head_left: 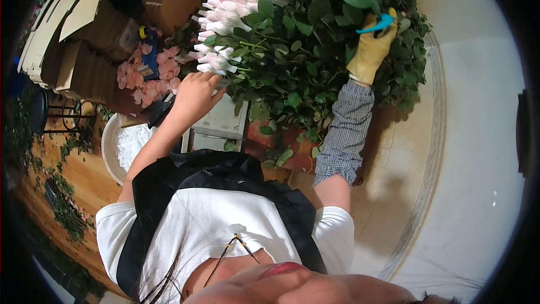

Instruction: The person trims rose stems using scissors and arranges them into a black box, placing them one by one alongside foam supports.

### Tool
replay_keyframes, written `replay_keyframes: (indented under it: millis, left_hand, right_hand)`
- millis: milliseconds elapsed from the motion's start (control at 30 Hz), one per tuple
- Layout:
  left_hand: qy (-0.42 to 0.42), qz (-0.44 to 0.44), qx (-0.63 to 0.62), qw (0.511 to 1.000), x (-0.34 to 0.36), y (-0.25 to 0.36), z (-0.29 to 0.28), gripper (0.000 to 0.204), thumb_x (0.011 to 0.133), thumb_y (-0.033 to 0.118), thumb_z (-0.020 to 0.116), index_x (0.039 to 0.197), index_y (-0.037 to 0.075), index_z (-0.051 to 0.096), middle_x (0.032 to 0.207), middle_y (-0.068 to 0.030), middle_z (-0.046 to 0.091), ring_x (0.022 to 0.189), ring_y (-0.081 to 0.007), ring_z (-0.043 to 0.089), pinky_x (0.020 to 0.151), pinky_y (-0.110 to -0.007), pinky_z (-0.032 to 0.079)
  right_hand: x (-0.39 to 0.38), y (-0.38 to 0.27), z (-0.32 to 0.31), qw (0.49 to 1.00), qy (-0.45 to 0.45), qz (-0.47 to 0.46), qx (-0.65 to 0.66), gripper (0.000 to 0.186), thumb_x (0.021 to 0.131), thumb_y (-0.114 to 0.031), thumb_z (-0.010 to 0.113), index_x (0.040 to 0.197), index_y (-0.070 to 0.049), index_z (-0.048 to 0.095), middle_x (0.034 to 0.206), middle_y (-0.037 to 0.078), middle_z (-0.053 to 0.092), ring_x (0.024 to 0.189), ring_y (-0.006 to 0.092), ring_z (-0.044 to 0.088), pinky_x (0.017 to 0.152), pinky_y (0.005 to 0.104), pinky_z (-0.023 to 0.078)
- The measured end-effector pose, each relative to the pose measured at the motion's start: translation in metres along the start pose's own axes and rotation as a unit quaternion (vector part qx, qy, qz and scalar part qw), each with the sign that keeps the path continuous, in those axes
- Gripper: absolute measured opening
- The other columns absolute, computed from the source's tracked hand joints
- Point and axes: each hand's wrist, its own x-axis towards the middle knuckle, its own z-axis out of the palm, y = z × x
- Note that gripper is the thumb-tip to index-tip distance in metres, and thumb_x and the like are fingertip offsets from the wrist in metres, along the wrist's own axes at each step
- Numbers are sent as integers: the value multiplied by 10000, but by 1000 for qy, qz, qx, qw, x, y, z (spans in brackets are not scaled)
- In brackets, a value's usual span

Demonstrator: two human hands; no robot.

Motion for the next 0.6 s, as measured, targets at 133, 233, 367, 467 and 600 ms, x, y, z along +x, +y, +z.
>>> replay_keyframes:
  millis: [133,233,367,467,600]
  left_hand:
    - [29,-23,-46,998,-18,-7,-16,220,874,209,684,1008,35,673,887,-93,657,881,-289,639,795,-399,480]
    - [38,-32,-77,996,-36,-10,-12,183,869,156,688,1012,43,676,947,-98,659,901,-303,627,800,-411,484]
    - [39,-18,-98,994,-51,-12,-10,190,846,128,709,1014,46,676,1002,-102,660,937,-305,622,811,-409,492]
    - [77,-37,-100,991,-63,-15,-17,187,845,117,710,1016,48,676,969,-97,663,914,-305,630,792,-404,499]
    - [85,-122,-318,937,-73,-9,-36,347,882,141,712,1211,56,645,1151,-105,690,1046,-266,666,888,-370,513]
  right_hand:
    - [-16,-17,14,997,66,-16,-32,577,939,-137,676,1425,22,409,1386,219,531,1211,313,570,1057,387,433]
    - [-15,-23,39,995,-10,-81,-59,605,897,-17,648,1450,8,403,1396,232,524,1280,343,527,1105,389,385]
    - [-10,-13,18,983,42,-110,-138,554,936,-89,652,1431,15,426,1418,229,504,1254,339,537,1095,383,394]
    - [-36,-56,5,989,125,-33,-67,506,966,-165,656,1385,38,458,1362,193,534,1000,276,605,945,376,502]
    - [-94,-107,8,989,110,-90,50,456,975,-226,648,1317,30,488,1198,147,580,853,209,589,784,345,533]
